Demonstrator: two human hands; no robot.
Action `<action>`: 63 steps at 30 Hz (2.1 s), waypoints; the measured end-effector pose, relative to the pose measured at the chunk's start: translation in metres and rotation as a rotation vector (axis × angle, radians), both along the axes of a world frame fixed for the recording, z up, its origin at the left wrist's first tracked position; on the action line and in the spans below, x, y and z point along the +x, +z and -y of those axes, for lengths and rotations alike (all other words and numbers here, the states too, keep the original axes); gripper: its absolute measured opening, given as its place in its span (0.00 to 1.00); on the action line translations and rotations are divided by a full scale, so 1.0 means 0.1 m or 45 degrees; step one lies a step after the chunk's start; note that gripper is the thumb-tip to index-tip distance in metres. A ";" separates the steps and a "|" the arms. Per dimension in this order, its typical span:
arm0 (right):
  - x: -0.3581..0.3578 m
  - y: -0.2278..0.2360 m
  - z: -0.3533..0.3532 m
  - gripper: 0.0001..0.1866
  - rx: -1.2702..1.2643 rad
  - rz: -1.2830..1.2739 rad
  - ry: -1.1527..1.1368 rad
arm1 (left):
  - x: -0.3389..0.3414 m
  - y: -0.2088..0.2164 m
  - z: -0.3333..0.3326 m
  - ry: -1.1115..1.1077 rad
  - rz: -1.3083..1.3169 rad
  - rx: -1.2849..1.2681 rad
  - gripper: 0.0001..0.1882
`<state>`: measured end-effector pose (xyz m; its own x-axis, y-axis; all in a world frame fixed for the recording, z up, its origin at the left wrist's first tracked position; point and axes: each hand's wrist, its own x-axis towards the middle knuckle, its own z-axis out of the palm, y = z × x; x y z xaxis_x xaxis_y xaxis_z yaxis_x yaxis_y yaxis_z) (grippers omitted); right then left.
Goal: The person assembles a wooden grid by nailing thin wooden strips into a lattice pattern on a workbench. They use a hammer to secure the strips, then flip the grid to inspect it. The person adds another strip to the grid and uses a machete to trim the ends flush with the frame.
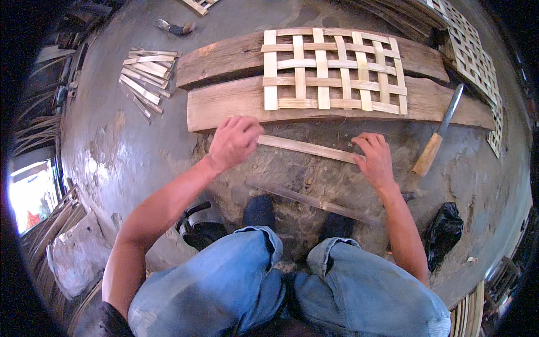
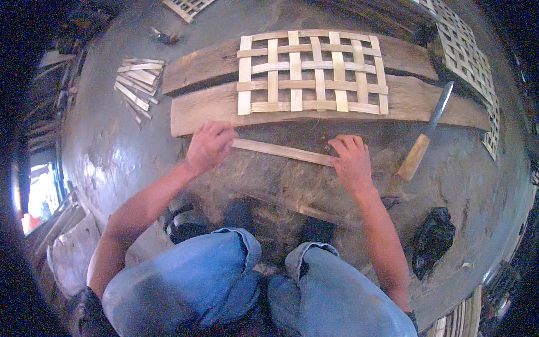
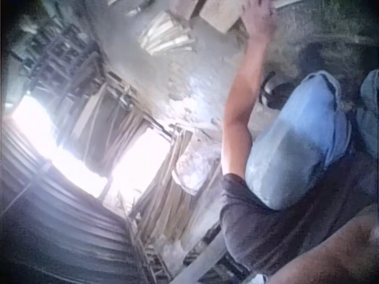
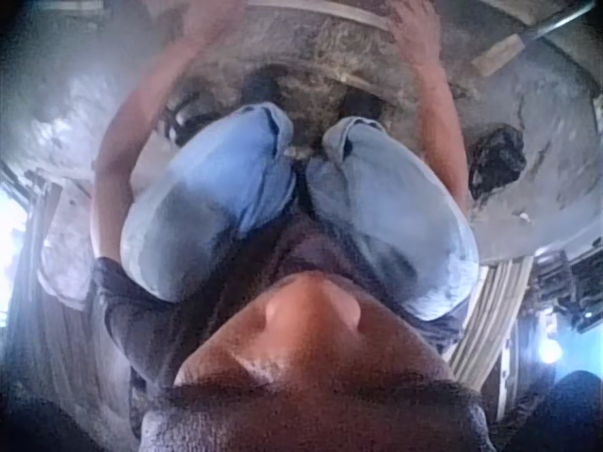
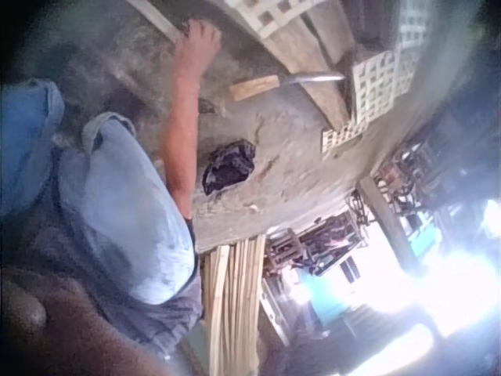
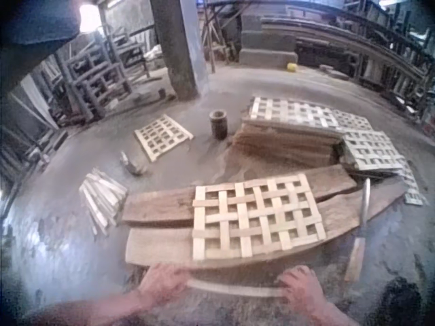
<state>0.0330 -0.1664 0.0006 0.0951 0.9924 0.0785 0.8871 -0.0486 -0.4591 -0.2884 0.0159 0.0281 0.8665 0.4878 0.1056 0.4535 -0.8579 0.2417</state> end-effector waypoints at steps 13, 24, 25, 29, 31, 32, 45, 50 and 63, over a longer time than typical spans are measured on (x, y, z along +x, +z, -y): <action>0.03 -0.03 0.22 0.12 -0.218 -0.164 -0.027 | 0.17 0.01 -0.30 -0.145 0.226 -0.115 0.14; 0.20 0.83 0.17 0.21 0.115 -2.096 -0.380 | 0.42 0.35 0.35 0.192 0.426 -1.438 0.18; 0.10 0.78 0.13 0.22 -0.017 -1.825 -0.348 | 0.54 0.45 0.40 0.238 0.736 -1.699 0.16; -0.84 0.42 0.15 0.23 -0.326 -1.592 -0.022 | 0.94 0.52 0.60 0.434 1.466 -2.228 0.17; -1.05 0.43 0.19 0.21 -0.419 -1.828 -0.171 | 1.05 0.56 0.68 0.453 1.470 -2.091 0.17; -1.07 0.48 0.21 0.20 -0.477 -1.911 -0.345 | 1.06 0.57 0.71 0.469 1.473 -2.024 0.17; 0.53 0.45 0.25 0.09 -0.420 -0.960 -0.489 | -0.22 0.05 -0.56 1.251 0.874 -1.148 0.26; 0.43 -0.04 0.40 0.14 -0.259 -1.052 -0.707 | 0.22 0.02 -0.94 0.703 0.276 -0.620 0.23; 0.09 -0.14 0.72 0.11 -0.007 -2.116 -0.955 | 0.79 -0.11 -1.09 0.927 0.153 -1.142 0.13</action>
